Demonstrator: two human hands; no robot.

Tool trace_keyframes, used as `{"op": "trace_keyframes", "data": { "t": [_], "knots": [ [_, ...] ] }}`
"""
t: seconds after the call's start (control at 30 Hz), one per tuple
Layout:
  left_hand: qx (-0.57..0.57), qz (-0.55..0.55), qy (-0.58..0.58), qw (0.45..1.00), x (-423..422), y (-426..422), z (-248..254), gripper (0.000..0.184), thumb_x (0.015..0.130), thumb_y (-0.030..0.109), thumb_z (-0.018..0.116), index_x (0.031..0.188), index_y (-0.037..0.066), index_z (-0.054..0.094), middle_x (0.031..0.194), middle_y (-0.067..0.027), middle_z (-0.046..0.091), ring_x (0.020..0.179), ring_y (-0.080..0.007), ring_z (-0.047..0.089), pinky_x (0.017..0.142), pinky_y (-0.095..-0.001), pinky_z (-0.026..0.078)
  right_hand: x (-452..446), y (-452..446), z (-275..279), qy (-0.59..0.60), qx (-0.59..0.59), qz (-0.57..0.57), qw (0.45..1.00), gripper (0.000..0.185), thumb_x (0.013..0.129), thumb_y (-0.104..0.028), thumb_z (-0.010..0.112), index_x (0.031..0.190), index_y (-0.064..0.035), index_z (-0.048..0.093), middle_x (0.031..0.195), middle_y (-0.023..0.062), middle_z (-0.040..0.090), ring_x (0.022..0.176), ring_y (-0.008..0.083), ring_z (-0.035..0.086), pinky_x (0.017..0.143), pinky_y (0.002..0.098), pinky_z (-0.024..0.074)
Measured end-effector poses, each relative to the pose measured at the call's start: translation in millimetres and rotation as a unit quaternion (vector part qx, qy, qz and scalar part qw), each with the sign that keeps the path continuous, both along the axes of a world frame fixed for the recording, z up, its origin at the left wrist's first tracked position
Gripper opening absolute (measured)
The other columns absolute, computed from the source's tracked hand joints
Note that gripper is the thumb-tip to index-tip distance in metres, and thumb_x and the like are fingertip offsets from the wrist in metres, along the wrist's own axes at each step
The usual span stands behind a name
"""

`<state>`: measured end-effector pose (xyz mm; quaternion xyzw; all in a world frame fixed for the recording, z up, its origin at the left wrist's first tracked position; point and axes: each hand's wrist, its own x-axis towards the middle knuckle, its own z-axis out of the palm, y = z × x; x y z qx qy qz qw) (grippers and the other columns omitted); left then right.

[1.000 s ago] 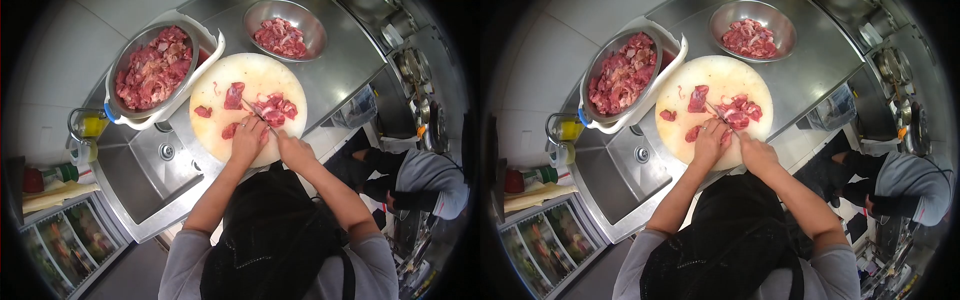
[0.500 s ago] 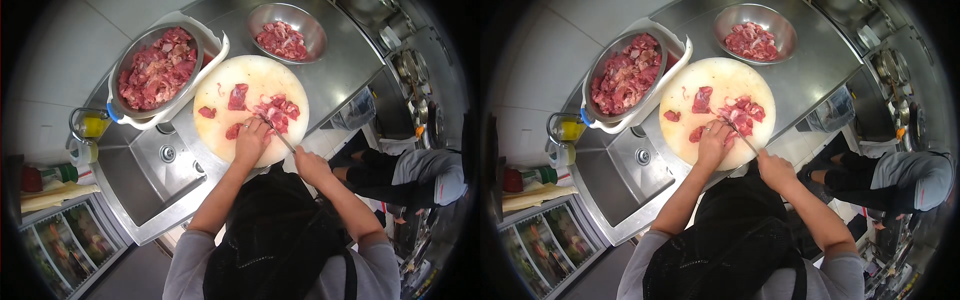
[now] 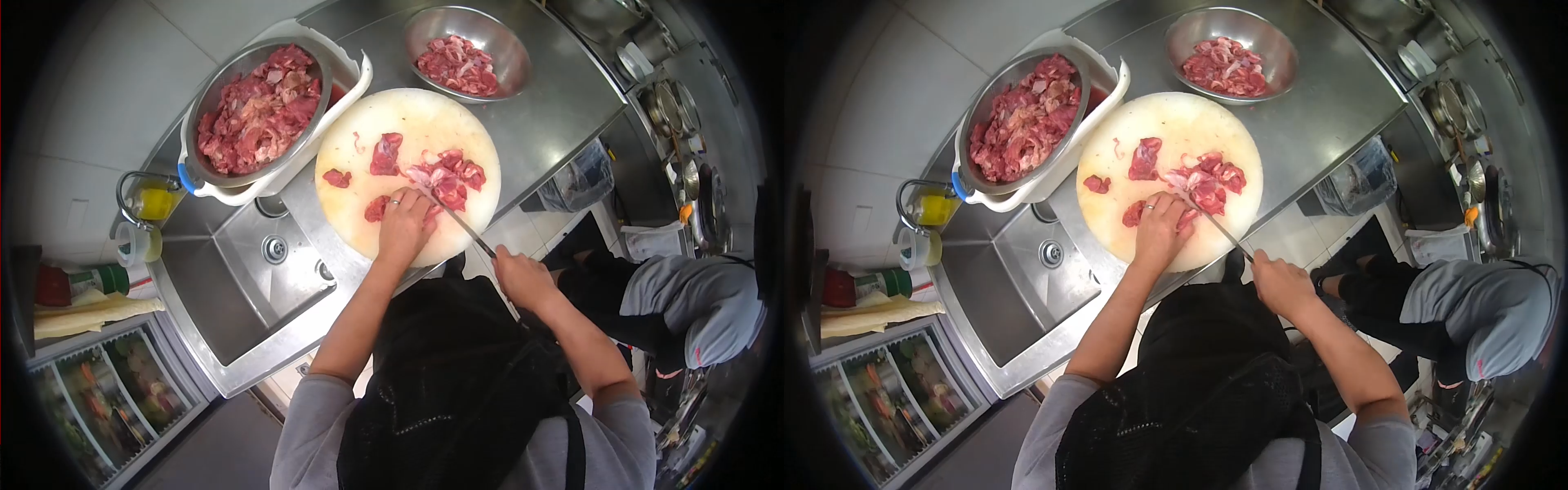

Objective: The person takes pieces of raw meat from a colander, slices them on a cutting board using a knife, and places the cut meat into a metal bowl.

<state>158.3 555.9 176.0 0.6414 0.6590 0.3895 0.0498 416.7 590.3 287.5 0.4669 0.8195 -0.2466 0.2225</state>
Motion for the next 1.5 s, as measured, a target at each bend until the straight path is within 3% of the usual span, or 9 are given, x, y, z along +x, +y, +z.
{"op": "trace_keyframes", "data": {
  "t": [0.2, 0.37, 0.5, 0.8, 0.87, 1.0, 1.13, 1.4, 1.5],
  "knots": [
    [-0.029, -0.06, -0.031, 0.997, -5, -12, 5, 0.027, 0.085, 0.01, 0.085, 0.109, 0.004, 0.072, 0.119, -0.0152, 0.068, 0.124, -0.039, 0.062, 0.106, -0.0485, 0.051, -17, 30, -11, 0.055, 0.028, 0.028, 0.998, 0.029, 0.115, -0.031, 0.051, 0.121, -0.0048, 0.061, 0.102, 0.0299, 0.077, 0.1, 0.0518, 0.076, 0.091, 0.0647, 0.0575],
    [-0.022, 0.111, 0.073, 0.991, 14, -26, 33, 0.084, 0.089, 0.03, 0.09, 0.155, 0.001, 0.048, 0.147, -0.0236, 0.056, 0.136, -0.046, 0.054, 0.115, -0.0542, 0.045, -4, 60, -16, 0.076, 0.086, 0.046, 0.992, 0.029, 0.115, -0.032, 0.051, 0.118, -0.0056, 0.063, 0.096, 0.0264, 0.077, 0.096, 0.0502, 0.076, 0.091, 0.0636, 0.0579],
    [-0.096, 0.168, 0.111, 0.975, 8, -32, 42, 0.105, 0.088, 0.039, 0.092, 0.165, -0.001, 0.033, 0.153, -0.0258, 0.052, 0.138, -0.0486, 0.051, 0.119, -0.0564, 0.041, -2, 57, -9, 0.114, 0.098, 0.034, 0.988, 0.029, 0.115, -0.032, 0.052, 0.116, -0.0053, 0.063, 0.09, 0.0236, 0.077, 0.09, 0.0493, 0.076, 0.087, 0.0628, 0.0584],
    [-0.058, 0.039, -0.035, 0.997, 0, -18, 16, 0.073, 0.085, 0.019, 0.093, 0.146, 0.002, 0.055, 0.13, -0.0192, 0.061, 0.124, -0.041, 0.061, 0.103, -0.0472, 0.054, 13, 53, 12, 0.172, 0.052, -0.03, 0.983, 0.033, 0.116, -0.038, 0.054, 0.123, -0.0069, 0.061, 0.09, 0.03, 0.073, 0.091, 0.0543, 0.071, 0.083, 0.0648, 0.0556],
    [-0.164, 0.009, -0.057, 0.985, 1, -13, 15, 0.06, 0.084, 0.019, 0.093, 0.134, 0.0, 0.064, 0.132, -0.0215, 0.059, 0.123, -0.0415, 0.061, 0.1, -0.0465, 0.055, 13, 54, 10, 0.17, 0.054, -0.032, 0.983, 0.034, 0.116, -0.038, 0.053, 0.123, -0.0059, 0.062, 0.089, 0.0282, 0.074, 0.09, 0.0532, 0.072, 0.083, 0.0641, 0.056],
    [-0.067, 0.049, -0.174, 0.981, -17, -16, 31, 0.072, 0.078, 0.027, 0.098, 0.136, 0.0, 0.064, 0.13, -0.0196, 0.064, 0.116, -0.0398, 0.065, 0.106, -0.0478, 0.052, 22, 57, 14, 0.176, 0.038, -0.064, 0.982, 0.036, 0.116, -0.039, 0.054, 0.127, -0.0059, 0.063, 0.093, 0.0293, 0.074, 0.093, 0.0538, 0.072, 0.084, 0.0636, 0.0558],
    [-0.206, -0.025, -0.116, 0.971, -30, 6, 47, 0.08, 0.079, 0.033, 0.098, 0.144, 0.002, 0.064, 0.124, -0.0197, 0.073, 0.115, -0.0389, 0.067, 0.106, -0.047, 0.052, 32, 57, 4, 0.183, 0.02, -0.078, 0.98, 0.037, 0.115, -0.04, 0.054, 0.129, -0.0065, 0.062, 0.095, 0.031, 0.074, 0.095, 0.055, 0.071, 0.084, 0.0639, 0.0554],
    [-0.176, 0.054, -0.166, 0.969, -7, -12, 44, 0.068, 0.081, 0.03, 0.097, 0.137, 0.006, 0.067, 0.125, -0.0214, 0.071, 0.115, -0.0418, 0.066, 0.099, -0.0475, 0.055, 36, 43, 8, 0.198, -0.004, -0.083, 0.977, 0.031, 0.114, -0.037, 0.057, 0.121, -0.0068, 0.06, 0.089, 0.0308, 0.073, 0.089, 0.0555, 0.071, 0.079, 0.066, 0.0531],
    [-0.098, 0.058, -0.061, 0.992, -1, -34, 35, 0.057, 0.082, 0.023, 0.096, 0.126, 0.002, 0.067, 0.12, -0.0163, 0.071, 0.114, -0.0398, 0.064, 0.098, -0.0489, 0.052, 42, 24, -4, 0.219, -0.013, -0.029, 0.975, 0.03, 0.115, -0.036, 0.056, 0.118, -0.006, 0.06, 0.086, 0.0292, 0.073, 0.086, 0.0561, 0.071, 0.078, 0.0657, 0.0549]
  ]
}}
